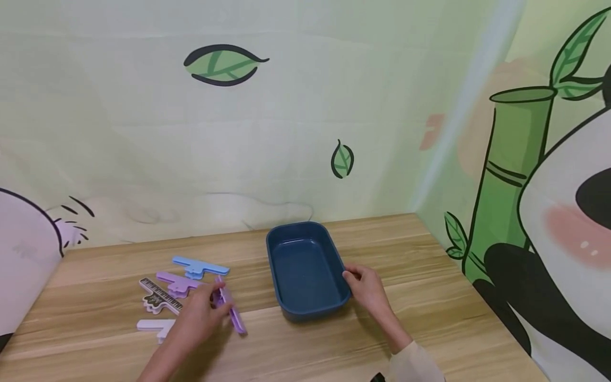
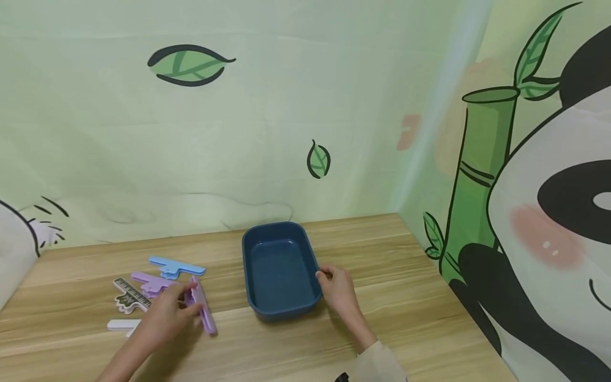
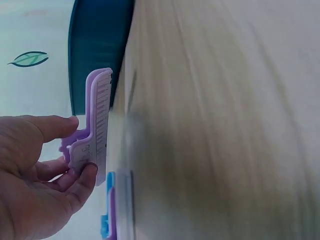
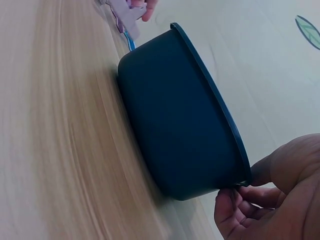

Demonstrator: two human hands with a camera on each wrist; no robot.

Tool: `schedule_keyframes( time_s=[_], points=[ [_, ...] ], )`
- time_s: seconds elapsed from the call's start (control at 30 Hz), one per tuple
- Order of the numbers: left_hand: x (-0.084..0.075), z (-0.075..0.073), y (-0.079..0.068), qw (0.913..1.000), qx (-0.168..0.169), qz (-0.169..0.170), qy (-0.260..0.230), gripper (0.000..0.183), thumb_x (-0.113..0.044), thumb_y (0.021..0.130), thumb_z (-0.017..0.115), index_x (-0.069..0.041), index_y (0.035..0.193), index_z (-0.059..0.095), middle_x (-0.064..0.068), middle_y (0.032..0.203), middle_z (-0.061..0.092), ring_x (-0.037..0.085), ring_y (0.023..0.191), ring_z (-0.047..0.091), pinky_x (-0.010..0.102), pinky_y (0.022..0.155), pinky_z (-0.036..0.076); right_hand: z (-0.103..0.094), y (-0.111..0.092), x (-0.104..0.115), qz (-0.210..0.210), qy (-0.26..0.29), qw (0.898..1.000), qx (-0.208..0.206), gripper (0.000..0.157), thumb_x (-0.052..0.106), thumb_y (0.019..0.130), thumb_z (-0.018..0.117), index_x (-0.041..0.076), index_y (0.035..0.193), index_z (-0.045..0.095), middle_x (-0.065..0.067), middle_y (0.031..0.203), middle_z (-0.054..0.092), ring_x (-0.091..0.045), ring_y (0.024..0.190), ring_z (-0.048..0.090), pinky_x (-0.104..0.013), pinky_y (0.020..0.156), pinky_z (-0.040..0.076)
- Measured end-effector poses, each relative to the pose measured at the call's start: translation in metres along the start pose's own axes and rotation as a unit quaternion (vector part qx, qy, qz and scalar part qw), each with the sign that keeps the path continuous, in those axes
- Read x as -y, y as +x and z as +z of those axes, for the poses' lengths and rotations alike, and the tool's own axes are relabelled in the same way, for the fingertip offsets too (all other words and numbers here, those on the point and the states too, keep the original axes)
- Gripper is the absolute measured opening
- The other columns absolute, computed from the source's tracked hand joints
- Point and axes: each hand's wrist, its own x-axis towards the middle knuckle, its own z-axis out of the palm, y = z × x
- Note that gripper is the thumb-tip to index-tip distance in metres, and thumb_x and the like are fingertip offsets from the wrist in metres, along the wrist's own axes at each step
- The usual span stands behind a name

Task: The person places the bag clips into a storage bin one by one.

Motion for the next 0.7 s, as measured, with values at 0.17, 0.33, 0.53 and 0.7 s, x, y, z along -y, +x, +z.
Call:
schedule_keyframes(
  time_s=[0.17,0.33,0.53,0.7],
  points=[
    [-0.009,-0.009,0.001,0.9999,-0.003,0.014,-0.009,0.053,-0.008,0.088,0.080,0.012,0.133,0.060,0.014,0.098,0.063,0.023,0.086,0.063,0.033,0.072,0.055,0.000,0.000,0.000,-0.003,0.000,1.000,-0.001,0.021,0.000,0.098,0.064,-0.013,0.113,0.072,-0.017,0.095,0.073,-0.019,0.080,0.064,-0.025,0.061,0.055],
    [-0.021,-0.022,0.003,0.9991,-0.022,0.031,-0.015,0.052,-0.008,0.089,0.080,0.014,0.131,0.060,0.017,0.103,0.064,0.027,0.090,0.064,0.038,0.076,0.057,0.000,0.000,0.000,0.003,0.007,1.000,0.001,0.021,0.000,0.099,0.064,-0.013,0.114,0.071,-0.017,0.095,0.073,-0.019,0.080,0.064,-0.026,0.061,0.056],
    [-0.038,-0.041,0.007,0.9970,-0.053,0.053,-0.018,0.049,-0.008,0.091,0.079,0.012,0.132,0.061,0.019,0.106,0.064,0.031,0.096,0.066,0.041,0.079,0.058,0.000,0.000,-0.001,0.003,0.005,1.000,-0.001,0.021,0.000,0.098,0.064,-0.013,0.113,0.071,-0.018,0.095,0.073,-0.019,0.080,0.065,-0.027,0.061,0.056],
    [-0.052,-0.063,0.011,0.9965,-0.052,0.063,-0.020,0.052,-0.013,0.094,0.077,0.010,0.137,0.059,0.020,0.111,0.066,0.035,0.100,0.069,0.035,0.074,0.058,0.000,0.001,-0.001,-0.001,-0.005,1.000,-0.003,0.021,0.000,0.098,0.065,-0.013,0.113,0.072,-0.019,0.096,0.073,-0.021,0.081,0.065,-0.028,0.062,0.056]
  ],
)
